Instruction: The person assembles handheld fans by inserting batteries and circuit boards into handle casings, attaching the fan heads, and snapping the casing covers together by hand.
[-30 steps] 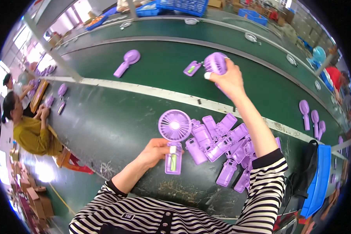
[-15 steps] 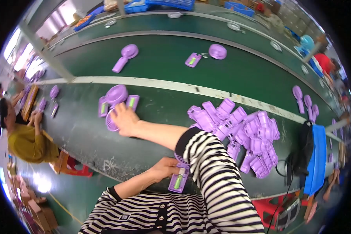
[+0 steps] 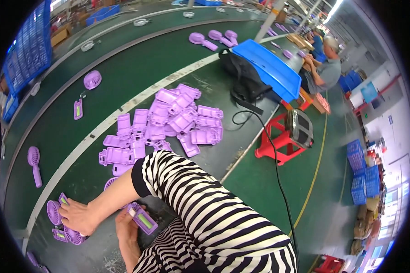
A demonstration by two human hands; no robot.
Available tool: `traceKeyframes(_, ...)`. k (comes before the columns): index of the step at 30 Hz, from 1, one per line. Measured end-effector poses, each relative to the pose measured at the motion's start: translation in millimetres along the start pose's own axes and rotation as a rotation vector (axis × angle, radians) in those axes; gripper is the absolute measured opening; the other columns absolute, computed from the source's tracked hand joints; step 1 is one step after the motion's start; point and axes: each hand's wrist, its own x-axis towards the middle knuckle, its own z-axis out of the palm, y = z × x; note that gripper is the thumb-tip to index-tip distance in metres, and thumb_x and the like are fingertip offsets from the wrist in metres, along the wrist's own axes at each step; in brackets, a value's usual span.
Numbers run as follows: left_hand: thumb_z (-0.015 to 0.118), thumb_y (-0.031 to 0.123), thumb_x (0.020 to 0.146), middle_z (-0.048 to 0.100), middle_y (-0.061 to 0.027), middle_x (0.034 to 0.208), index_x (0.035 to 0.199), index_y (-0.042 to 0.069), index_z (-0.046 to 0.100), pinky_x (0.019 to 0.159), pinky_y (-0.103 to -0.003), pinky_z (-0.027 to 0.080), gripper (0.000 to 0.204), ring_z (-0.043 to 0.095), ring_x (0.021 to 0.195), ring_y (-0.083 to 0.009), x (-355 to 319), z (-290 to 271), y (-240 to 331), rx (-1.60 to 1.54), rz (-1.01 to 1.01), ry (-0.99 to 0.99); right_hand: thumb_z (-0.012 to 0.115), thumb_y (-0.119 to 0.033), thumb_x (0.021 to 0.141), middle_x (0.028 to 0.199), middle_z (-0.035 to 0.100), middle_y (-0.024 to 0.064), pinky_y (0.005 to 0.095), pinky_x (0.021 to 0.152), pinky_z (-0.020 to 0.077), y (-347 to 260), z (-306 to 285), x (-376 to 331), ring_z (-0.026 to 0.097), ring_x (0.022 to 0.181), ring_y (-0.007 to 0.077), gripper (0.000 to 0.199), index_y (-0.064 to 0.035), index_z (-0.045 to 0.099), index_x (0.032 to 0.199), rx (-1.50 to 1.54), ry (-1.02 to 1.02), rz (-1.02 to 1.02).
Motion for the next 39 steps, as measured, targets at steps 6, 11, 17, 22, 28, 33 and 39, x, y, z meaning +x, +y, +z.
traceKeyframes(6,0.050,0.003,0.083,0.058,-0.0123,0.101,0.100,0.005,0.055,0.077,-0.046,0.049,0.018,0.057,0.092,-0.0279,1,-109,-44,-0.374,0.186,0.246,0.070,-0.030,0.055,0.103,0.049,0.0165,0.0387,0.076,0.0367,-60,-39,-46,0.045,0.096,0.0284,0.055,0.0011,0.053,0.098,0.092,0.039,0.042)
traceKeyframes(11,0.050,0.009,0.083,0.059,-0.0071,0.100,0.100,0.003,0.057,0.079,-0.037,0.048,0.020,0.057,0.092,-0.0220,-28,-51,-37,0.193,0.324,0.203,0.065,-0.013,0.065,0.110,0.052,0.0141,0.0404,0.078,0.0448,-72,-93,-150,0.053,0.096,0.0318,0.038,-0.0035,0.057,0.101,0.361,0.183,0.087)
traceKeyframes(17,0.053,0.012,0.086,0.063,-0.0170,0.097,0.104,-0.006,0.055,0.077,-0.033,0.051,0.026,0.063,0.085,-0.0211,-72,27,-32,0.081,0.174,0.288,0.059,0.002,0.068,0.098,0.060,0.0176,0.0334,0.074,0.0467,-64,-94,-246,0.058,0.086,0.0298,0.028,0.0038,0.058,0.095,0.329,0.234,0.505)
traceKeyframes(22,0.052,0.010,0.085,0.062,-0.0182,0.098,0.103,-0.006,0.056,0.076,-0.035,0.052,0.024,0.063,0.085,-0.0228,-88,39,-56,0.087,0.208,0.310,0.056,0.002,0.067,0.093,0.060,0.0183,0.0352,0.069,0.0472,-76,-79,-268,0.058,0.079,0.0318,0.023,0.0043,0.058,0.090,0.386,0.260,0.452)
traceKeyframes(28,0.051,0.008,0.085,0.062,-0.0182,0.098,0.103,-0.006,0.056,0.076,-0.034,0.052,0.024,0.063,0.085,-0.0228,-99,51,-65,0.148,0.211,0.315,0.054,0.002,0.069,0.097,0.059,0.0188,0.0336,0.073,0.0471,-78,-79,-276,0.059,0.083,0.0307,0.025,0.0049,0.057,0.094,0.477,0.257,0.514)
traceKeyframes(33,0.055,0.010,0.083,0.063,-0.0151,0.097,0.103,-0.005,0.056,0.074,-0.032,0.052,0.025,0.063,0.084,-0.0194,-103,52,-73,0.169,0.252,0.308,0.050,0.003,0.075,0.100,0.060,0.0163,0.0318,0.080,0.0458,-93,-82,-275,0.060,0.090,0.0250,0.031,0.0045,0.053,0.106,0.849,0.326,0.574)
traceKeyframes(39,0.058,0.011,0.081,0.063,-0.0090,0.090,0.103,-0.004,0.057,0.070,-0.028,0.051,0.027,0.062,0.078,-0.0149,-109,59,-75,0.202,0.272,0.348,0.047,0.005,0.078,0.098,0.061,0.0134,0.0291,0.081,0.0455,-102,-74,-283,0.060,0.091,0.0210,0.032,0.0026,0.051,0.110,0.974,0.343,0.602)
